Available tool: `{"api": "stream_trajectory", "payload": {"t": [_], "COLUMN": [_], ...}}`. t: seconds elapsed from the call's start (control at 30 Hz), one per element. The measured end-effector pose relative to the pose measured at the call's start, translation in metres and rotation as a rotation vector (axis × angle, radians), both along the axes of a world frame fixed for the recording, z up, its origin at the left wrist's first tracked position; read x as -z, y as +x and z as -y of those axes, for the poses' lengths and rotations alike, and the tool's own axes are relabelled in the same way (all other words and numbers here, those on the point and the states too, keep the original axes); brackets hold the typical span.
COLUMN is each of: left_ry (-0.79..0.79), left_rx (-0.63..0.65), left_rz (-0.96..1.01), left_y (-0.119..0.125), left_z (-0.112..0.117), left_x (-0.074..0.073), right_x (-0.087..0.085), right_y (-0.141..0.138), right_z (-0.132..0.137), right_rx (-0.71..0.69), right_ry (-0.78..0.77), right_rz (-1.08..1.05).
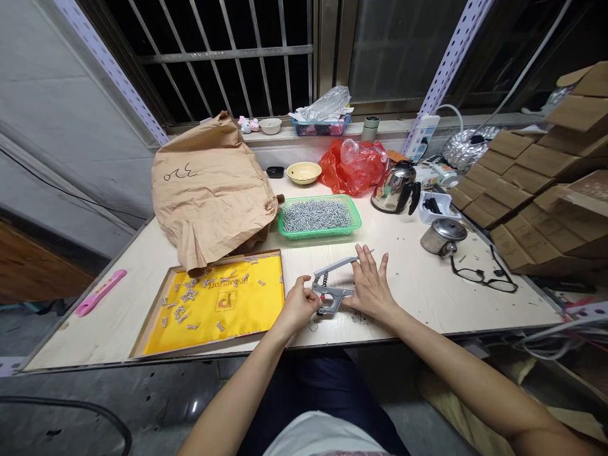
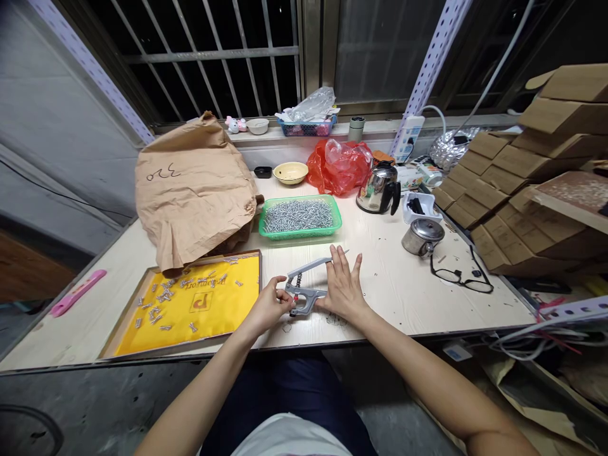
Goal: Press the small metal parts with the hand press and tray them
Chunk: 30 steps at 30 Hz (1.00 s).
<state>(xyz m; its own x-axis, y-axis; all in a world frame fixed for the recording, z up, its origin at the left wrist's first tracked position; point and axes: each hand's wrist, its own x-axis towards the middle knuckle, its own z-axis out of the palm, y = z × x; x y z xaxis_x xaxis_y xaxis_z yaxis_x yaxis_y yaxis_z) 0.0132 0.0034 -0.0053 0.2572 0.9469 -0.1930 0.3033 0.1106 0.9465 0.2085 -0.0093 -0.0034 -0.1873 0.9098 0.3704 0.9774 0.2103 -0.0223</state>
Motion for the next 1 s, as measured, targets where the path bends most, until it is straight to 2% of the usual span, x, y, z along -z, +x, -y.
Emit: {"api": "stream_trajectory", "payload": {"t": [0.43,0.8,1.0], "left_ry": [0.003,-0.070,-0.143], "left_rx": [0.051,0.021,-0.022], "left_rz": [-0.024,0.110,0.213], "left_y": [-0.0001,-0.0006,-0.0011], "left_z": [0.0012,0.0061,0.0066], "left_x": [0.0008,-0.0072,-0.0056], "right_x": [-0.0010,-0.0018,0.0027], "right_y": [0.0017,0.0025,0.0074], "right_z": [0.0020,0.0016,-0.0018], "right_rx": [-0.027,-0.016,-0.106], "right_ry": [0.032,0.011,0.020], "right_rz": [-0.011,-0.011,0.003]}}
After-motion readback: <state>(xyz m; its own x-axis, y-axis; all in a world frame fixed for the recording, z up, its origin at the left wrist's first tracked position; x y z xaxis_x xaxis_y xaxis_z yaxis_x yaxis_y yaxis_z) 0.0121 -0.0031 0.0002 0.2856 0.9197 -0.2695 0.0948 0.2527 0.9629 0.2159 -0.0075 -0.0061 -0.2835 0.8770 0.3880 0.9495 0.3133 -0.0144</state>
